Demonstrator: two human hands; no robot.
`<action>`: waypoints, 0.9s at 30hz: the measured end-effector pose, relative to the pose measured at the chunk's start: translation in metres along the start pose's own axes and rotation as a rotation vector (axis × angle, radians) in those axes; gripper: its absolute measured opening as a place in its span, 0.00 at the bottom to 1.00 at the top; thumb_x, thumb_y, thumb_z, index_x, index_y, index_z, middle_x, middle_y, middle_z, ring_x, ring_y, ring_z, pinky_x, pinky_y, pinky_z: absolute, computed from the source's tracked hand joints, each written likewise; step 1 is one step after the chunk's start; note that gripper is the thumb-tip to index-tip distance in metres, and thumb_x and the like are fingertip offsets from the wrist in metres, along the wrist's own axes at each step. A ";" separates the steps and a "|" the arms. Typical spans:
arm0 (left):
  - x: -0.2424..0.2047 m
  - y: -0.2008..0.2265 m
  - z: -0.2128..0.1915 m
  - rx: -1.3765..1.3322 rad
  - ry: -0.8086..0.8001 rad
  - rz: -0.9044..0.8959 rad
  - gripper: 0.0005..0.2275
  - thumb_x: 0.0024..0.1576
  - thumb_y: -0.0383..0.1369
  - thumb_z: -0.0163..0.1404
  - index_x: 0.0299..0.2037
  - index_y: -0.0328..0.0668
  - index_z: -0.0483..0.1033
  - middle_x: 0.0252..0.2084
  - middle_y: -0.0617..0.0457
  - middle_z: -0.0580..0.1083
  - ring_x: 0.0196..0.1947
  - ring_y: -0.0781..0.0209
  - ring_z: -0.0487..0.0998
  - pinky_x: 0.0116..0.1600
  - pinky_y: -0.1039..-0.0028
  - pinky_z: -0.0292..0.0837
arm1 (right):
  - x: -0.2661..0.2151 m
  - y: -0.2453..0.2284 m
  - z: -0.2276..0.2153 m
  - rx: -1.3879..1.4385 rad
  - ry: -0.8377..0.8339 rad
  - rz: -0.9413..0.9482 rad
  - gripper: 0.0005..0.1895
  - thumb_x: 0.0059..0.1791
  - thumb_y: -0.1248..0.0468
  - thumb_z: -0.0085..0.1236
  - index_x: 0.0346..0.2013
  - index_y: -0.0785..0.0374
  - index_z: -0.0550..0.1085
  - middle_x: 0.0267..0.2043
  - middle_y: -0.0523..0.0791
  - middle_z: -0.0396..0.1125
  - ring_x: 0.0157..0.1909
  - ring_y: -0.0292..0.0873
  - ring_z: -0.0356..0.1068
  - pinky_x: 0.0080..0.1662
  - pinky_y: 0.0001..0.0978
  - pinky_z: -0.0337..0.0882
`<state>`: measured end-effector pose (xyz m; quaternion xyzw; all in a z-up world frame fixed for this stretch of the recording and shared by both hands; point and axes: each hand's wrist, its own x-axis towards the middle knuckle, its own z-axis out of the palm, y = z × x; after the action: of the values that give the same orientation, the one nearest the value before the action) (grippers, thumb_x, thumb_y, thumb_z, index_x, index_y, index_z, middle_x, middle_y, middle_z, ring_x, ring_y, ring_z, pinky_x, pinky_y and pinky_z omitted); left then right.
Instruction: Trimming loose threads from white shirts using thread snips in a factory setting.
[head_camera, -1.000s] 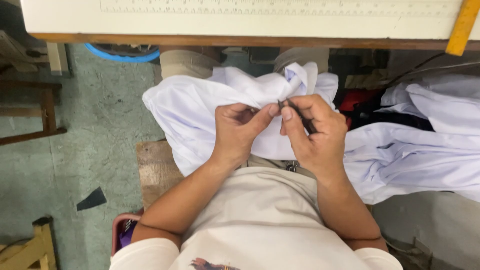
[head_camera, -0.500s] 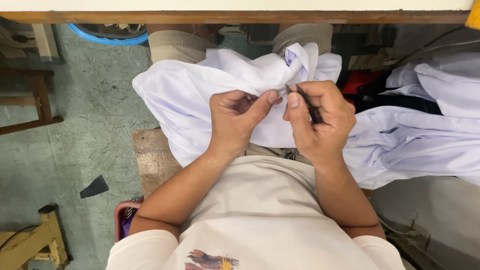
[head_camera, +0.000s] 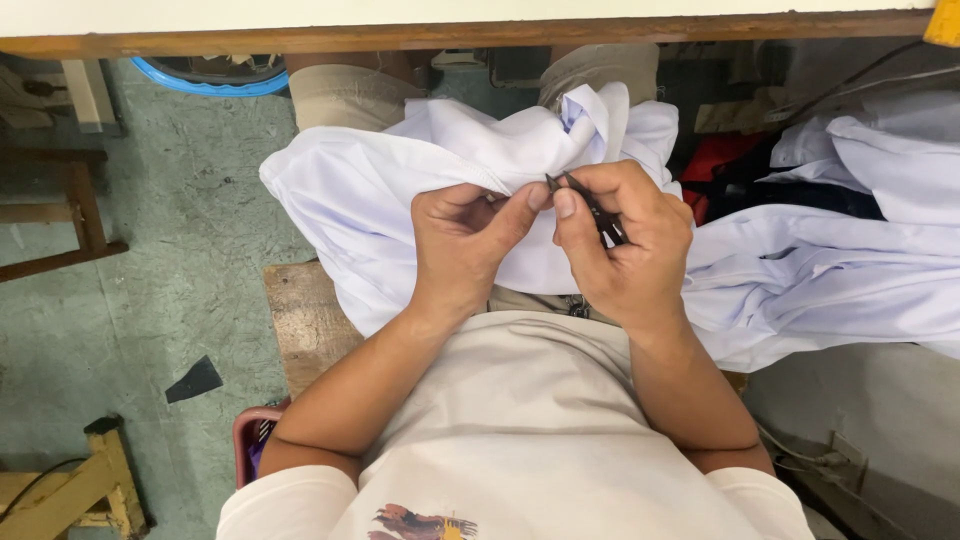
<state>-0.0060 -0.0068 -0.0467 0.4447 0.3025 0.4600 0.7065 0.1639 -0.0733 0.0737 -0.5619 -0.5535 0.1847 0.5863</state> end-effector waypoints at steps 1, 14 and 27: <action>-0.001 -0.002 -0.002 0.000 -0.004 -0.001 0.14 0.67 0.20 0.73 0.63 0.28 0.90 0.50 0.38 0.93 0.55 0.57 0.92 0.57 0.65 0.99 | 0.000 0.000 0.000 -0.002 0.004 0.001 0.05 0.67 0.74 0.66 0.48 0.75 0.85 0.23 0.49 0.77 0.20 0.40 0.64 0.28 0.33 0.69; -0.006 0.010 0.006 0.026 -0.015 0.025 0.16 0.67 0.19 0.72 0.64 0.26 0.89 0.53 0.34 0.92 0.57 0.54 0.91 0.57 0.62 0.99 | -0.003 -0.002 -0.003 -0.001 0.040 -0.086 0.06 0.66 0.74 0.64 0.48 0.77 0.84 0.20 0.48 0.73 0.17 0.43 0.64 0.28 0.35 0.71; -0.007 0.012 0.006 0.061 0.004 0.046 0.15 0.67 0.20 0.73 0.63 0.27 0.90 0.50 0.37 0.93 0.54 0.58 0.91 0.56 0.65 0.98 | -0.008 -0.002 -0.004 0.003 0.035 -0.042 0.05 0.66 0.74 0.65 0.47 0.75 0.83 0.21 0.48 0.74 0.18 0.43 0.65 0.28 0.35 0.70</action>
<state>-0.0084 -0.0132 -0.0332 0.4720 0.3075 0.4674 0.6813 0.1638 -0.0824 0.0733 -0.5526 -0.5546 0.1633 0.6004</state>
